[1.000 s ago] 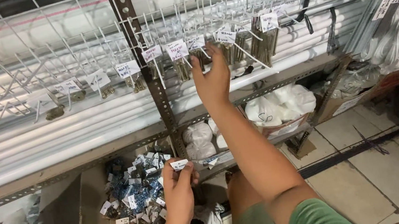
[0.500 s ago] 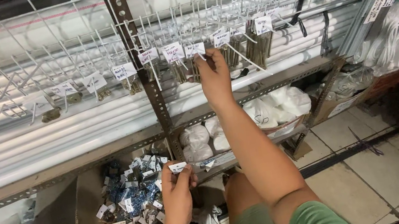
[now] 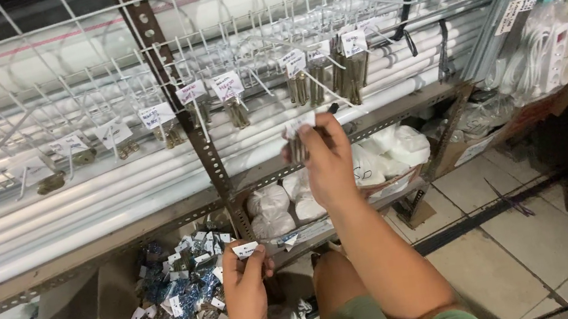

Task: The person sits on a low stool and organizes small hardware items, such as screws and bolts, from a cardboard box. They pick up the items, which are packaged in small plastic bags with labels, and hang them on a wire display rack using white plastic ties.

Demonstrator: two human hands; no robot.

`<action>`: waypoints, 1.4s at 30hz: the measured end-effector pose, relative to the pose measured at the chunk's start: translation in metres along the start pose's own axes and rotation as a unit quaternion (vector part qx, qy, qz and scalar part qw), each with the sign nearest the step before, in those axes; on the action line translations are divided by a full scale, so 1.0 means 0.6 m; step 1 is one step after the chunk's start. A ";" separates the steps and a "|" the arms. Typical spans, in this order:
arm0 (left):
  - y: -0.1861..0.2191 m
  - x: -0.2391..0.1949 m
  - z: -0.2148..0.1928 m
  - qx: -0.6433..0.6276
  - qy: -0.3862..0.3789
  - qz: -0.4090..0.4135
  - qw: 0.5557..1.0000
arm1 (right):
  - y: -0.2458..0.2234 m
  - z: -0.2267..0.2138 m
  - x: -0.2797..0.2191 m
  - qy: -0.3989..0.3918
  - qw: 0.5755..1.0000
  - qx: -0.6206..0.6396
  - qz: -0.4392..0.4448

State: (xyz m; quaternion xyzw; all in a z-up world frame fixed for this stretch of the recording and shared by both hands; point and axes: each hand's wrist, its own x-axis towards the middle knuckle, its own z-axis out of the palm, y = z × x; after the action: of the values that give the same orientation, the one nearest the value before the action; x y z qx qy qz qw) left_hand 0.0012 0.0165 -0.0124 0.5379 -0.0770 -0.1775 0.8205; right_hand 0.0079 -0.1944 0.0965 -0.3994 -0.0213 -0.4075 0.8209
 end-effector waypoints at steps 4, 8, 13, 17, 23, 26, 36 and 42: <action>-0.003 0.003 0.002 0.007 -0.003 0.010 1.000 | -0.043 -0.042 -0.034 -0.016 0.997 -0.012 -0.071; -0.002 0.006 0.013 0.037 0.007 -0.007 0.999 | -0.100 -0.048 -0.040 0.108 0.982 -0.031 -0.151; -0.015 0.004 0.031 0.009 -0.005 -0.005 1.000 | -0.107 -0.069 -0.011 0.102 0.989 -0.062 -0.083; -0.017 0.003 0.037 0.020 -0.005 0.014 1.000 | -0.104 -0.069 -0.002 0.105 0.993 -0.040 -0.045; -0.015 0.001 0.031 0.010 0.000 0.005 1.000 | -0.112 -0.075 0.002 0.103 0.994 -0.003 -0.046; 0.000 -0.004 0.034 0.046 0.002 -0.014 0.999 | -0.113 -0.069 -0.001 0.101 0.994 -0.019 -0.045; -0.007 0.001 0.028 0.020 0.003 -0.003 1.000 | -0.106 -0.076 -0.005 0.090 0.995 -0.028 -0.040; -0.012 0.004 0.027 0.018 0.001 -0.005 1.000 | -0.105 -0.088 0.002 0.094 0.994 -0.040 -0.034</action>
State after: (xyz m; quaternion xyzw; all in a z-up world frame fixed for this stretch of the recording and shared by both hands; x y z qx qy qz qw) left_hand -0.0031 -0.0007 -0.0125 0.5534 -0.0770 -0.1798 0.8096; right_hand -0.0499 -0.2524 0.1011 -0.3908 0.0589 -0.4715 0.7884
